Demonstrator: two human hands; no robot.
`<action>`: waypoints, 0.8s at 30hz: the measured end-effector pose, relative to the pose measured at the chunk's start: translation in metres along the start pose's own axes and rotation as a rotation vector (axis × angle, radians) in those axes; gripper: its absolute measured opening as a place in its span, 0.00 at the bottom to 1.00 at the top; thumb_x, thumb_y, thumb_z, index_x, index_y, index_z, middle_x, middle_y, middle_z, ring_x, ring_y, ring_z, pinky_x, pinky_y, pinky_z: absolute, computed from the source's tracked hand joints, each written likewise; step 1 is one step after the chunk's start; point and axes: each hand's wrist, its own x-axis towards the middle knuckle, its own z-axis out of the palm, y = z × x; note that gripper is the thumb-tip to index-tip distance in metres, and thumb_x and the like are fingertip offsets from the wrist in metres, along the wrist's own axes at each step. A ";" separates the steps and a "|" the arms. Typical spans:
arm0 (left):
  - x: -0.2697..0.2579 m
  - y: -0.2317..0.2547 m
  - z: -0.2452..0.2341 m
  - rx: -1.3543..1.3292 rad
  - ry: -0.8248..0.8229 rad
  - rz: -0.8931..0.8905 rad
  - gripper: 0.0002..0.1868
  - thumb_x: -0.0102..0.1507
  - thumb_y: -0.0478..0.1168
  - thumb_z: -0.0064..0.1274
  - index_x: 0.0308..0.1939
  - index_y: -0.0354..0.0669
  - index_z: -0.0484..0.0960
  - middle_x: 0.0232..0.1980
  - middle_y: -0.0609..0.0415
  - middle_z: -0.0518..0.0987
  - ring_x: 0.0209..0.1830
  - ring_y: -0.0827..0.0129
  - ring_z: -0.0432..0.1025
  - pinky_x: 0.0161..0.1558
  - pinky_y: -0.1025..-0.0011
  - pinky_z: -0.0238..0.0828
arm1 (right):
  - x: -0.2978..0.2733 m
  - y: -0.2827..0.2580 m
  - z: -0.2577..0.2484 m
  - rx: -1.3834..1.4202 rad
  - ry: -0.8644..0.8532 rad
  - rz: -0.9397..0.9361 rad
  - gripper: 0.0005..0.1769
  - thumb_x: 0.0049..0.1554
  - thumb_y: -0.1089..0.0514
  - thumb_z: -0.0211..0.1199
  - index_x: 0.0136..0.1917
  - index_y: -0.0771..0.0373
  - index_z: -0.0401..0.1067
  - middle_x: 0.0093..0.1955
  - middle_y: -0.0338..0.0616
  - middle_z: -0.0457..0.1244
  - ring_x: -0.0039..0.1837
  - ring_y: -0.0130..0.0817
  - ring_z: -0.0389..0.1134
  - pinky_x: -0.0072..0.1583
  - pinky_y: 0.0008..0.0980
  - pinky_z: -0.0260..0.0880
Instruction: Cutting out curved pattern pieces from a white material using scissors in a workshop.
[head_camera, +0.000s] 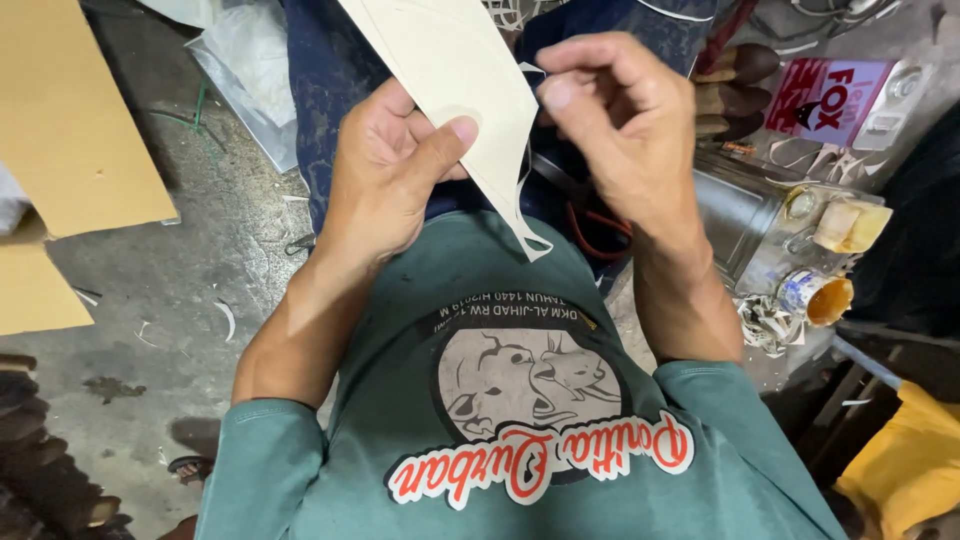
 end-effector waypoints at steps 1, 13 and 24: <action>-0.001 0.000 0.001 0.005 -0.001 0.000 0.18 0.70 0.25 0.50 0.64 0.27 0.69 0.53 0.40 0.81 0.45 0.67 0.79 0.47 0.77 0.81 | -0.001 0.001 0.003 0.052 -0.017 0.024 0.09 0.66 0.70 0.59 0.60 0.72 0.71 0.48 0.44 0.65 0.47 0.25 0.62 0.51 0.21 0.63; 0.001 -0.031 0.005 0.285 0.109 0.121 0.15 0.63 0.31 0.62 0.52 0.30 0.78 0.42 0.38 0.84 0.45 0.65 0.78 0.43 0.61 0.84 | -0.020 0.038 0.018 -0.082 0.094 -0.107 0.08 0.59 0.61 0.76 0.46 0.66 0.78 0.32 0.42 0.64 0.37 0.26 0.64 0.42 0.29 0.68; 0.018 -0.014 0.000 0.673 0.245 0.183 0.18 0.62 0.38 0.61 0.51 0.27 0.81 0.44 0.33 0.84 0.51 0.45 0.80 0.43 0.51 0.80 | -0.142 0.110 -0.029 -0.951 -0.148 0.481 0.22 0.59 0.55 0.63 0.65 0.59 0.66 0.49 0.58 0.68 0.52 0.64 0.72 0.54 0.62 0.70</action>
